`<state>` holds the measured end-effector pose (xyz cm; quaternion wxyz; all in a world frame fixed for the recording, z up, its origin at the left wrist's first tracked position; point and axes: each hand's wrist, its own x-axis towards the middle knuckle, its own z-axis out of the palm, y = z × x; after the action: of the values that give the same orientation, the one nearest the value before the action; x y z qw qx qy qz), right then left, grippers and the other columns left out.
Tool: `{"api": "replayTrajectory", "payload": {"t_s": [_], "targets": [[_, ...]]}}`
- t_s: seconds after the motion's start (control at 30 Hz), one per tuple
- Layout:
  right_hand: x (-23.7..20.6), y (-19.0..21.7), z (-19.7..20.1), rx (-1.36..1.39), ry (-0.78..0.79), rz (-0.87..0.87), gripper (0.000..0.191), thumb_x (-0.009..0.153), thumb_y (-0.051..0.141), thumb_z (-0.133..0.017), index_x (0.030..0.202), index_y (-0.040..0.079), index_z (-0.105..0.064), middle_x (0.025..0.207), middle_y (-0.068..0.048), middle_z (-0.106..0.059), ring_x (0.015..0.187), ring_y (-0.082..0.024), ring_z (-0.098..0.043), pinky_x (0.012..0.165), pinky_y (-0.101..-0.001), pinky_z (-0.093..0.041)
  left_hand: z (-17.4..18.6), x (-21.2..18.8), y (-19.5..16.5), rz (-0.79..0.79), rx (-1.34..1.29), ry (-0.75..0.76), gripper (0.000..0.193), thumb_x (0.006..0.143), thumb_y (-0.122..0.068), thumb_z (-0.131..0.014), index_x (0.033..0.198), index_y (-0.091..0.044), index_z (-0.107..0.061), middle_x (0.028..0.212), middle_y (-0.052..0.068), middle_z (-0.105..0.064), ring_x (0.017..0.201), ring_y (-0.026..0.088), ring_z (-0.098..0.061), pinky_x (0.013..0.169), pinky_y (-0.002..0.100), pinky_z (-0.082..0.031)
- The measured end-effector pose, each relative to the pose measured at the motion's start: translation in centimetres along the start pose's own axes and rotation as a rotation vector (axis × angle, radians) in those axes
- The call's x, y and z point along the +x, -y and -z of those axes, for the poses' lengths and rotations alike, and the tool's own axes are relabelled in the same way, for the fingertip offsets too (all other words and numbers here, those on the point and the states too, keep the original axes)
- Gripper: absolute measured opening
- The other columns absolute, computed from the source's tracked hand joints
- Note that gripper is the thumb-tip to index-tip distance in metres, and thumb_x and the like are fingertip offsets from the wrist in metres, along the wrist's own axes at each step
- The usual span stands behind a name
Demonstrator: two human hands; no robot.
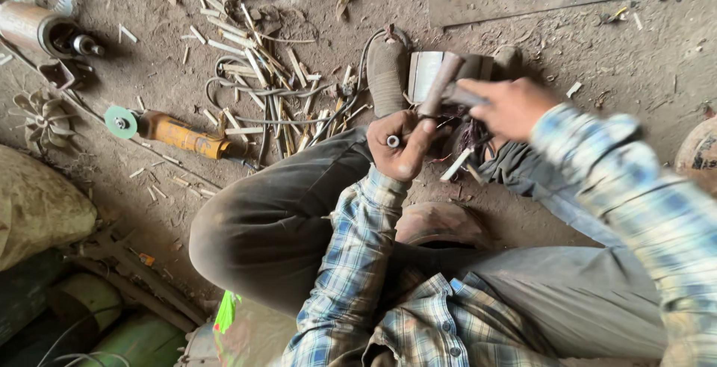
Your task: The person sits on the floor and uses a hammer and metal rod to repeatedly strike and adjust a cylindrical motor component. They also use pliers to manipulate wires attached to the motor. The task involves repetitive hammering and wire handling.
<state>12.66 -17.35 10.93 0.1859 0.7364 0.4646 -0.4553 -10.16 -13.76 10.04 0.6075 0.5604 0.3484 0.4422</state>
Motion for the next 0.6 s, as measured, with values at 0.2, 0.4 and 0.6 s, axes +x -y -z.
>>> {"api": "replayTrajectory", "payload": {"t_s": [0.2, 0.4, 0.6], "targets": [[-0.4, -5.3, 6.2, 0.383, -0.763, 0.448, 0.045, 0.100, 0.016, -0.063, 0.145, 0.014, -0.062, 0.114, -0.018, -0.071, 0.082, -0.032, -0.067, 0.072, -0.0451, -0.052, 0.1, 0.3, -0.5, 0.053, -0.024, -0.026, 0.048, 0.094, -0.009, -0.074, 0.062, -0.007, -0.039, 0.055, -0.002, -0.046, 0.052, 0.004, -0.036, 0.049, 0.025, -0.026], [1.8, -2.0, 2.4, 0.055, -0.824, 0.371, 0.014, 0.099, 0.008, -0.059, 0.104, 0.005, -0.071, 0.093, -0.018, -0.071, 0.078, -0.033, -0.069, 0.073, -0.0442, -0.056, 0.2, 0.3, 0.0, 0.078, -0.033, -0.056, 0.049, 0.094, -0.009, -0.076, 0.062, -0.007, -0.039, 0.055, -0.003, -0.046, 0.053, 0.004, -0.037, 0.048, 0.025, -0.026], [-0.5, -1.3, 1.1, 0.009, -0.166, 0.215, 0.053, 0.096, 0.032, -0.065, 0.148, 0.032, -0.057, 0.098, -0.019, -0.077, 0.079, -0.029, -0.073, 0.083, -0.0452, -0.057, 1.2, -0.4, 0.1, 0.050, 0.021, -0.045, 0.049, 0.094, -0.011, -0.075, 0.061, -0.008, -0.039, 0.055, -0.004, -0.045, 0.051, 0.003, -0.037, 0.049, 0.025, -0.025]]}}
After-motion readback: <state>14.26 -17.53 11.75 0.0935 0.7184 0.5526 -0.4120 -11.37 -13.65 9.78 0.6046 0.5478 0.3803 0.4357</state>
